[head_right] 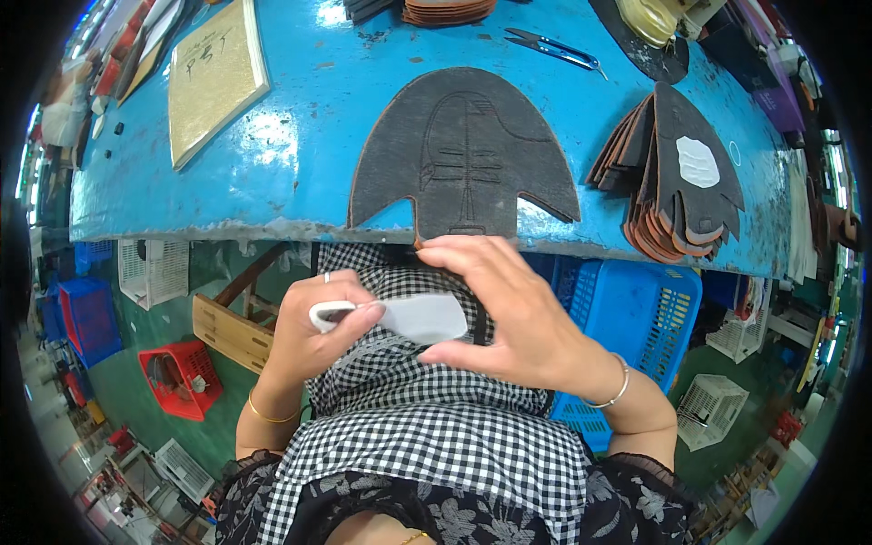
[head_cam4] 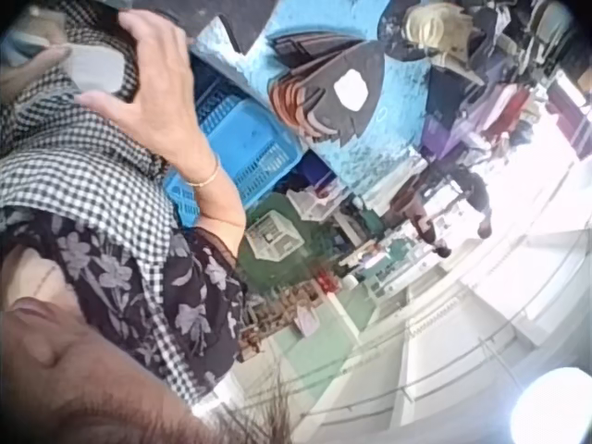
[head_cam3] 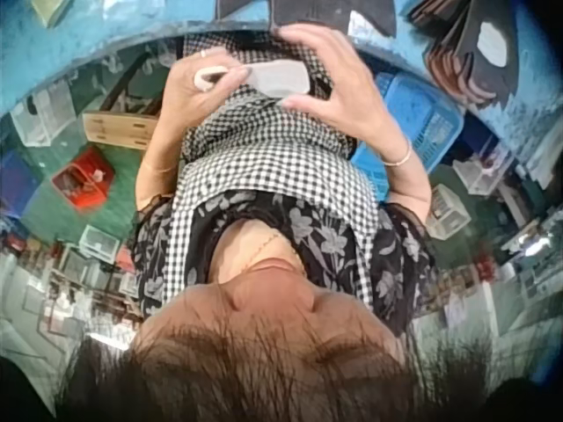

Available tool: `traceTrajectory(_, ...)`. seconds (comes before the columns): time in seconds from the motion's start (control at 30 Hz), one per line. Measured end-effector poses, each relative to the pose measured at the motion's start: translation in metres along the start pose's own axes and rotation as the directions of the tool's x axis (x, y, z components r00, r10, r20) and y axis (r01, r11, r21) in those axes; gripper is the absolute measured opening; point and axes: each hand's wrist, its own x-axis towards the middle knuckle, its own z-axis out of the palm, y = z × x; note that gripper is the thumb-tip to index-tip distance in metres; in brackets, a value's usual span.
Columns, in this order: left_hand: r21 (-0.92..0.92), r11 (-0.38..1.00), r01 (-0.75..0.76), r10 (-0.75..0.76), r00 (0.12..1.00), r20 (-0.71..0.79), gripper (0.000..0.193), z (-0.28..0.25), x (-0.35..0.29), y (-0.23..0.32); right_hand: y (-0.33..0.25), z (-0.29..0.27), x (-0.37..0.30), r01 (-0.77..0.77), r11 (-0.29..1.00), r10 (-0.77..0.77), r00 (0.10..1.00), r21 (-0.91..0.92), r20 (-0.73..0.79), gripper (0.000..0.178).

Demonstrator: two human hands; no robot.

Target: The person takes shoe upper pieces from a stack, peels the backing from adhesive patches by hand, and attaches the patches onto the shoe upper pieces.

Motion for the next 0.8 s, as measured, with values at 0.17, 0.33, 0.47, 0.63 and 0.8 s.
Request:
traceTrajectory(0.17,-0.183,0.983,0.01,0.0,0.998,0.056,0.005,0.001,-0.01,0.019,-0.003,-0.002,-0.009,-0.395,0.716,0.315,0.919,0.576,0.238,0.02)
traceTrajectory(0.33,-0.284,0.959,-0.014,0.023,0.999,0.03,0.006,0.006,-0.016,0.022,-0.003,-0.002,-0.018,-0.313,0.685,0.306,0.943,0.658,0.13,0.009)
traceTrajectory(0.47,-0.33,0.944,-0.005,-0.016,0.998,-0.061,0.008,0.009,-0.017,0.028,0.003,-0.004,-0.024,-0.148,0.785,0.191,0.982,0.602,-0.007,0.01)
traceTrajectory(0.63,-0.351,0.935,-0.042,0.026,0.998,-0.049,0.006,0.008,-0.022,0.033,0.003,-0.006,-0.023,0.225,0.97,-0.183,0.922,0.088,-0.34,0.025)
traceTrajectory(0.8,-0.463,0.881,0.094,-0.043,0.992,0.12,0.007,0.026,-0.017,0.039,0.0,0.008,-0.019,0.431,0.888,-0.459,0.835,-0.158,-0.305,0.032)
